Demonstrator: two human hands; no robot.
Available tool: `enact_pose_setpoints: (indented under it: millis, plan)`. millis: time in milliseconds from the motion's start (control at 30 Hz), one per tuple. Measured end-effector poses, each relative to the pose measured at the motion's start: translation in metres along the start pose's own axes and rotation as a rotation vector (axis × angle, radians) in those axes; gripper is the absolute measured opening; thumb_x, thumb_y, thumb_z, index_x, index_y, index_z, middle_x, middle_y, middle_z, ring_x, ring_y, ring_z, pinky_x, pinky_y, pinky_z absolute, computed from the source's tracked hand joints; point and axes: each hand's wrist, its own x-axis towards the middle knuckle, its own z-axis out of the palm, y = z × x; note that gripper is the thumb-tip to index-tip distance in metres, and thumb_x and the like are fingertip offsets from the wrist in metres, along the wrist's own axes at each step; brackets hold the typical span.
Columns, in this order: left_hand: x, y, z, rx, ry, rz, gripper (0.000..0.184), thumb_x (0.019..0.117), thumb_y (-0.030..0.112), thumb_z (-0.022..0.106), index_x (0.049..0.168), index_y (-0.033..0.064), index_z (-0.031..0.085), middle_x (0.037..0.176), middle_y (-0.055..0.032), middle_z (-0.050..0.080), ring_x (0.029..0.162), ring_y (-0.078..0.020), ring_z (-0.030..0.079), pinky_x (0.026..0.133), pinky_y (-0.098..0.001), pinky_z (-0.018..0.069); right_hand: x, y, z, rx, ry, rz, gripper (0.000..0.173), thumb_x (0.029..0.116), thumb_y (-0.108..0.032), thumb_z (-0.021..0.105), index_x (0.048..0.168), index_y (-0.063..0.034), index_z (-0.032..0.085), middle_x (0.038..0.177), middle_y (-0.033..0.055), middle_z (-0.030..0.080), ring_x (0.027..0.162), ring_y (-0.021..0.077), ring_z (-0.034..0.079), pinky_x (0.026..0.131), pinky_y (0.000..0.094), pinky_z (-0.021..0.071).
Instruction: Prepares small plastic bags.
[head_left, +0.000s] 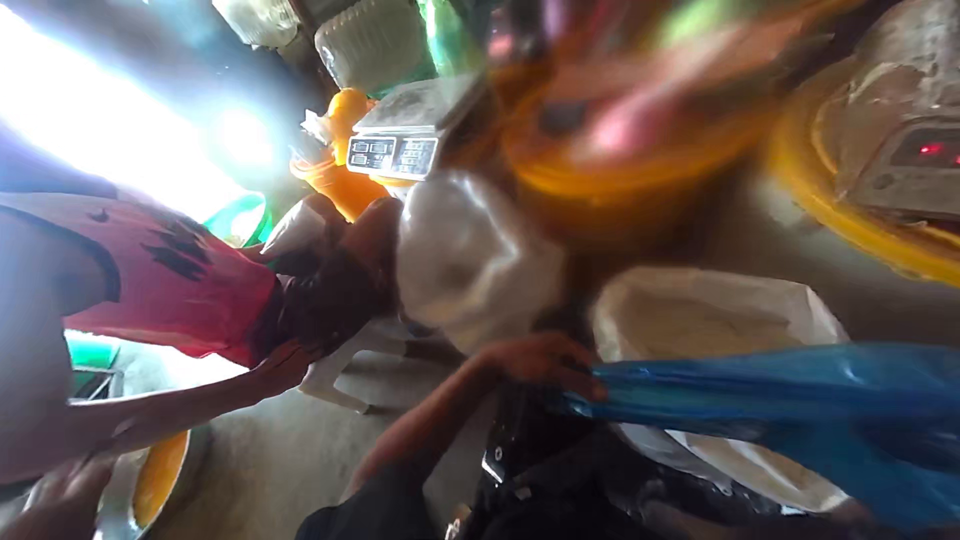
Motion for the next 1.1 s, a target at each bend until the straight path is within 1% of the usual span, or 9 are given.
enact_pose_setpoints:
  millis: [100,233,400,700,767,833,900,1000,1100]
  plan:
    - [-0.013,-0.007,-0.020,-0.097,0.126,0.009,0.007,0.0932,0.008,0.063,0.096,0.0061,0.069,0.081,0.0078,0.068,0.073,0.0008,0.063,0.069,-0.0204,0.0545,-0.005,0.000,-0.007,0.175,-0.052,0.166,0.025,0.1081,-0.027,0.045,0.102,-0.0278,0.069,0.094,-0.0137,0.076,0.088,-0.0020,0.070,0.082,0.0214,0.0602]
    - [-0.030,-0.004,-0.047,-0.025,0.159,-0.015,0.004,0.0911,0.008,0.065,0.094,0.0109,0.065,0.079,0.0114,0.065,0.072,0.0017,0.062,0.067,-0.0194,0.0531,-0.010,0.002,-0.008,0.289,-0.100,0.114,0.016,0.0981,-0.019,0.062,0.102,-0.0255,0.076,0.099,-0.0072,0.077,0.090,0.0036,0.072,0.082,0.0255,0.0622]
    - [-0.047,0.003,-0.064,0.088,0.415,-0.104,0.020,0.0906,-0.001,0.066,0.110,-0.0001,0.065,0.094,0.0009,0.068,0.085,-0.0045,0.065,0.081,-0.0262,0.0570,-0.007,0.004,-0.003,0.178,-0.023,-0.021,0.010,0.0949,-0.020,0.071,0.103,-0.0230,0.076,0.100,-0.0077,0.077,0.092,0.0043,0.072,0.085,0.0256,0.0617]
    - [-0.057,-0.007,-0.062,-0.121,0.919,0.045,0.027,0.0958,0.001,0.061,0.122,0.0094,0.064,0.095,0.0008,0.074,0.078,-0.0079,0.070,0.072,-0.0276,0.0612,-0.005,0.015,0.029,0.190,0.131,0.036,0.038,0.0801,-0.041,0.086,0.104,-0.0175,0.068,0.092,-0.0042,0.074,0.087,0.0100,0.073,0.081,0.0326,0.0635]
    - [-0.055,-0.007,-0.061,-0.009,1.003,0.001,0.019,0.0973,0.002,0.061,0.115,0.0060,0.066,0.093,0.0000,0.073,0.079,-0.0080,0.070,0.073,-0.0280,0.0612,-0.005,0.014,0.033,0.180,0.166,0.063,0.039,0.0826,-0.048,0.082,0.104,-0.0196,0.066,0.090,-0.0067,0.073,0.085,0.0081,0.072,0.081,0.0318,0.0629]
    - [-0.054,-0.002,-0.055,0.301,1.093,-0.118,0.029,0.0967,0.009,0.068,0.124,0.0000,0.064,0.111,-0.0105,0.070,0.096,-0.0160,0.069,0.086,-0.0375,0.0583,-0.006,0.012,0.045,0.187,0.193,0.100,0.036,0.0874,-0.049,0.075,0.103,-0.0183,0.064,0.085,-0.0062,0.071,0.080,0.0083,0.070,0.077,0.0321,0.0621]
    - [-0.049,0.008,-0.037,0.499,1.100,-0.079,0.041,0.0952,0.017,0.071,0.129,-0.0033,0.060,0.122,-0.0190,0.066,0.109,-0.0257,0.066,0.092,-0.0462,0.0562,-0.009,0.013,0.064,0.167,0.169,0.156,0.032,0.0927,-0.047,0.068,0.100,-0.0166,0.063,0.080,-0.0058,0.069,0.072,0.0071,0.067,0.069,0.0291,0.0599]
    - [-0.018,0.011,0.023,0.329,0.843,0.177,0.029,0.0897,0.016,0.076,0.112,0.0007,0.064,0.099,-0.0046,0.070,0.086,-0.0104,0.070,0.074,-0.0299,0.0609,-0.017,0.023,0.091,0.222,-0.022,0.306,0.015,0.1010,-0.023,0.057,0.103,-0.0093,0.063,0.080,-0.0011,0.069,0.065,0.0076,0.065,0.060,0.0247,0.0577]
    - [0.016,-0.006,0.058,0.177,0.607,0.289,0.036,0.0893,0.017,0.078,0.113,-0.0062,0.064,0.100,-0.0094,0.072,0.086,-0.0122,0.072,0.076,-0.0292,0.0628,-0.019,0.037,0.102,0.337,-0.256,0.276,0.012,0.0940,-0.005,0.064,0.104,-0.0072,0.070,0.094,0.0021,0.074,0.085,0.0113,0.072,0.080,0.0310,0.0621]
